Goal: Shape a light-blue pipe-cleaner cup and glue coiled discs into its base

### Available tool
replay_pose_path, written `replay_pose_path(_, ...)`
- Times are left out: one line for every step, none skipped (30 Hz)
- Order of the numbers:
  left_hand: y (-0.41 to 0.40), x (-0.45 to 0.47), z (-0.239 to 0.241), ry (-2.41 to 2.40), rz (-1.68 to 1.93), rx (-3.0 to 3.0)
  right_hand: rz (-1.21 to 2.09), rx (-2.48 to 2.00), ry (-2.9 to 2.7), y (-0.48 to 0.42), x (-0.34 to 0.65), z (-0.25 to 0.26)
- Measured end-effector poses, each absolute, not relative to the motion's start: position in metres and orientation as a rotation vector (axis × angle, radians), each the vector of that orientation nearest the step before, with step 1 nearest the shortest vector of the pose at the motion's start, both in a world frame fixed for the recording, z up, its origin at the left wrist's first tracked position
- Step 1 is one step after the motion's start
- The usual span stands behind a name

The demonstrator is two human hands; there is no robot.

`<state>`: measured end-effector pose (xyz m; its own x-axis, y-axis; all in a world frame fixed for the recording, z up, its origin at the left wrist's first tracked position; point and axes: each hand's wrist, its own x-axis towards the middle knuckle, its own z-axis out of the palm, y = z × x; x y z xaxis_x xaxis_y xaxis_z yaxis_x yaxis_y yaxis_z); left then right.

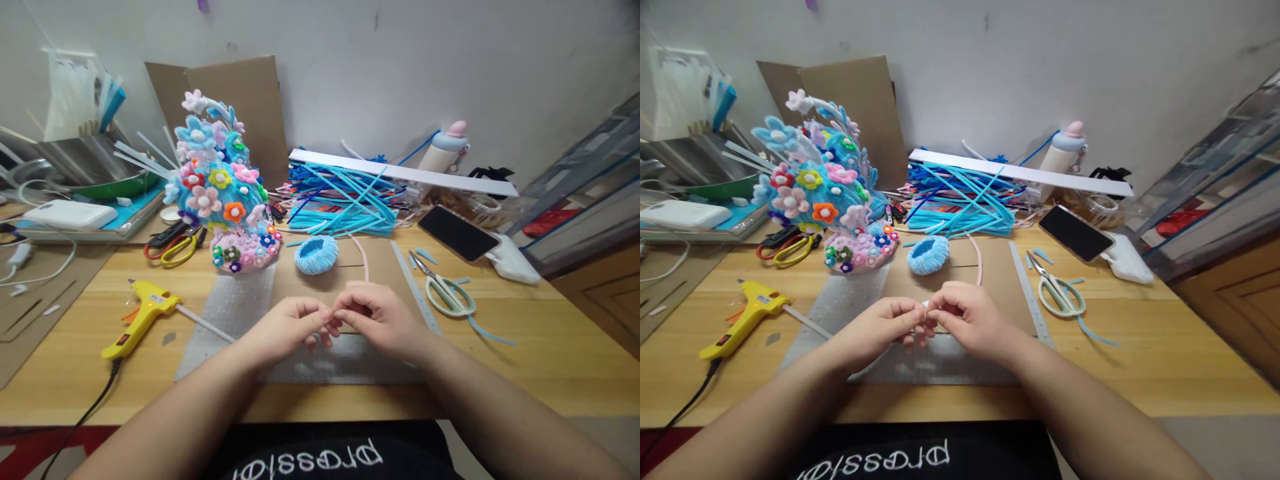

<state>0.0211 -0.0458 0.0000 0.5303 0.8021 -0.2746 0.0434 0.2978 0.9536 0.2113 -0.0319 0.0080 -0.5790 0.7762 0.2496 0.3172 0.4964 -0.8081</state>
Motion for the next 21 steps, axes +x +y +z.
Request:
replay_pose_path(-0.0450, 0.0208, -0.0010, 0.906, 0.612, 1.145, 0.979, -0.886, -2.146, -0.0307, 0.2120, 0.0078)
replay_pose_path(-0.0444, 0.0204, -0.0019, 0.913, 0.617, 1.124, 0.968, -0.880, -2.157, -0.0298, 0.2124, 0.0073)
replay_pose_path(-0.0439, 0.0198, -0.0027, 0.911, 0.617, 1.106, 0.957, -0.874, -2.168, -0.0290, 0.2125, 0.0067)
replay_pose_path(-0.0435, 0.0192, -0.0031, 0.903, 0.616, 1.087, 0.951, -0.869, -2.176, -0.0284, 0.2126, 0.0061)
replay_pose_path(-0.0432, 0.0185, -0.0032, 0.895, 0.618, 1.065, 0.948, -0.866, -2.177, -0.0278, 0.2126, 0.0055)
replay_pose_path(-0.0430, 0.0179, -0.0030, 0.889, 0.626, 1.038, 0.948, -0.868, -2.172, -0.0273, 0.2126, 0.0050)
replay_pose_path(-0.0429, 0.0173, -0.0027, 0.885, 0.636, 1.005, 0.951, -0.868, -2.167, -0.0268, 0.2127, 0.0048)
replay_pose_path(-0.0428, 0.0168, -0.0025, 0.878, 0.644, 0.970, 0.954, -0.864, -2.164, -0.0264, 0.2128, 0.0048)
replay_pose_path(-0.0427, 0.0164, -0.0023, 0.865, 0.648, 0.934, 0.956, -0.853, -2.165, -0.0259, 0.2131, 0.0050)
replay_pose_path(-0.0427, 0.0162, -0.0024, 0.849, 0.646, 0.902, 0.955, -0.835, -2.169, -0.0256, 0.2133, 0.0054)
replay_pose_path(-0.0427, 0.0161, -0.0027, 0.835, 0.635, 0.877, 0.949, -0.815, -2.175, -0.0253, 0.2136, 0.0058)
replay_pose_path(-0.0428, 0.0161, -0.0032, 0.825, 0.623, 0.863, 0.941, -0.797, -2.185, -0.0251, 0.2138, 0.0062)
replay_pose_path(-0.0429, 0.0162, -0.0037, 0.823, 0.612, 0.857, 0.929, -0.784, -2.193, -0.0250, 0.2141, 0.0065)
replay_pose_path(-0.0430, 0.0163, -0.0040, 0.826, 0.604, 0.855, 0.916, -0.774, -2.201, -0.0251, 0.2142, 0.0068)
replay_pose_path(-0.0431, 0.0164, -0.0042, 0.833, 0.597, 0.855, 0.905, -0.766, -2.212, -0.0252, 0.2144, 0.0070)
replay_pose_path(-0.0432, 0.0165, -0.0042, 0.840, 0.588, 0.851, 0.894, -0.761, -2.226, -0.0254, 0.2144, 0.0071)
replay_pose_path(-0.0433, 0.0166, -0.0039, 0.846, 0.576, 0.846, 0.884, -0.758, -2.238, -0.0257, 0.2144, 0.0071)
replay_pose_path(-0.0434, 0.0166, -0.0033, 0.849, 0.567, 0.845, 0.876, -0.753, -2.250, -0.0259, 0.2143, 0.0070)
replay_pose_path(-0.0435, 0.0166, -0.0027, 0.851, 0.562, 0.848, 0.867, -0.746, -2.264, -0.0260, 0.2142, 0.0068)
replay_pose_path(-0.0436, 0.0167, -0.0020, 0.854, 0.567, 0.855, 0.856, -0.738, -2.277, -0.0260, 0.2141, 0.0066)
replay_pose_path(-0.0436, 0.0168, -0.0013, 0.861, 0.583, 0.867, 0.839, -0.732, -2.287, -0.0259, 0.2142, 0.0064)
